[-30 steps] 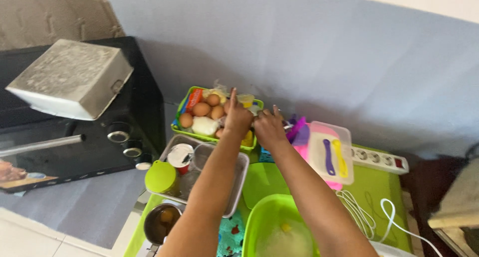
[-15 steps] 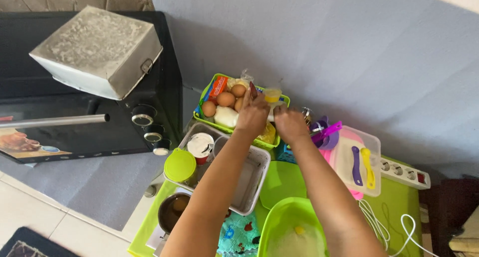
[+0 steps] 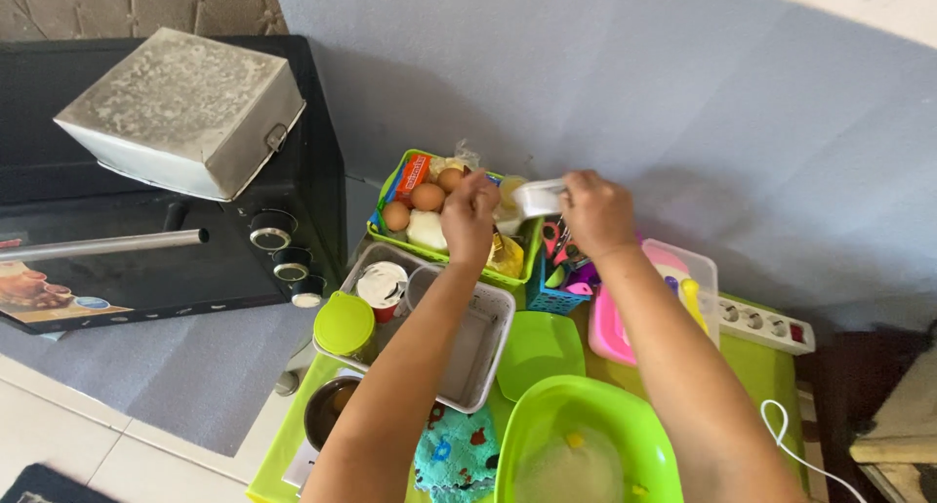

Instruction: Cracking eggs and measuring sugar into a mixing bowl for baking.

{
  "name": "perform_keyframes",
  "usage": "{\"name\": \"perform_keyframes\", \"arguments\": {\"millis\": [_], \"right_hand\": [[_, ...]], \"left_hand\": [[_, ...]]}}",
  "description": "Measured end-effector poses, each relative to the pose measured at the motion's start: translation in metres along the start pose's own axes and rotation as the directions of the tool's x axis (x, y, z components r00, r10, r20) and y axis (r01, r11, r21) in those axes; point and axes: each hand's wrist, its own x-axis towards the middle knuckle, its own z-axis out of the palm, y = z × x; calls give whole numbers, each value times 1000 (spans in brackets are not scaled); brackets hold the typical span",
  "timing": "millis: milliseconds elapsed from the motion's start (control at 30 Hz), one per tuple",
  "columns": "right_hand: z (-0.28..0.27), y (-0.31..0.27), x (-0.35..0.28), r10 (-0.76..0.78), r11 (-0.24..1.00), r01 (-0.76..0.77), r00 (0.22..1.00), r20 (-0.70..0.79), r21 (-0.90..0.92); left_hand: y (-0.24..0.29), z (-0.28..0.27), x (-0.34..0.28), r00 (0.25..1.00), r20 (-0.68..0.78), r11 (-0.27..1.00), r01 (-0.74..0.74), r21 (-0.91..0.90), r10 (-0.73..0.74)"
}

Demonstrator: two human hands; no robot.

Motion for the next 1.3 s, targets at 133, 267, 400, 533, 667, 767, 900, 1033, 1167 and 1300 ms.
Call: {"name": "perform_keyframes", "arguments": {"millis": [133, 267, 400, 533, 667, 767, 900, 1033, 1167, 1300], "right_hand": [[-75, 6, -3, 75, 988, -47, 980, -186, 147], [-152, -16, -39, 130, 934, -50, 970, -206, 354], [-215, -31, -86, 220, 765, -111, 971, -95, 634], [-214, -10, -146, 417, 549, -485, 865, 279, 681], [-212, -28, -187, 560, 327, -753, 641, 525, 571], [-216, -50, -211, 635, 401, -832, 554, 538, 384], [-236, -77, -225, 709, 370, -895, 445, 547, 248], [-226, -88, -234, 678, 499, -835, 542, 495, 231], [-240, -104, -229, 606, 633, -740, 656, 449, 228], [-246, -119, -225, 567, 725, -653, 746, 349, 219]], "left_hand": [[39, 11, -22, 864, 130, 697, 473, -538, -486], [114, 5, -61, 416, 718, -217, 762, -610, -558], [137, -7, -106, 289, 904, -298, 874, -384, -316], [110, 11, -171, 290, 907, -244, 897, -368, -304], [94, 14, -239, 249, 858, -54, 951, -304, -450], [111, 1, -275, 265, 809, 9, 952, -306, -524], [118, -15, -311, 190, 818, -108, 950, -292, -542], [131, -30, -320, 157, 835, -181, 939, -292, -527], [126, -41, -326, 126, 856, -236, 932, -276, -501], [109, -44, -330, 117, 844, -247, 927, -282, -523]]}}
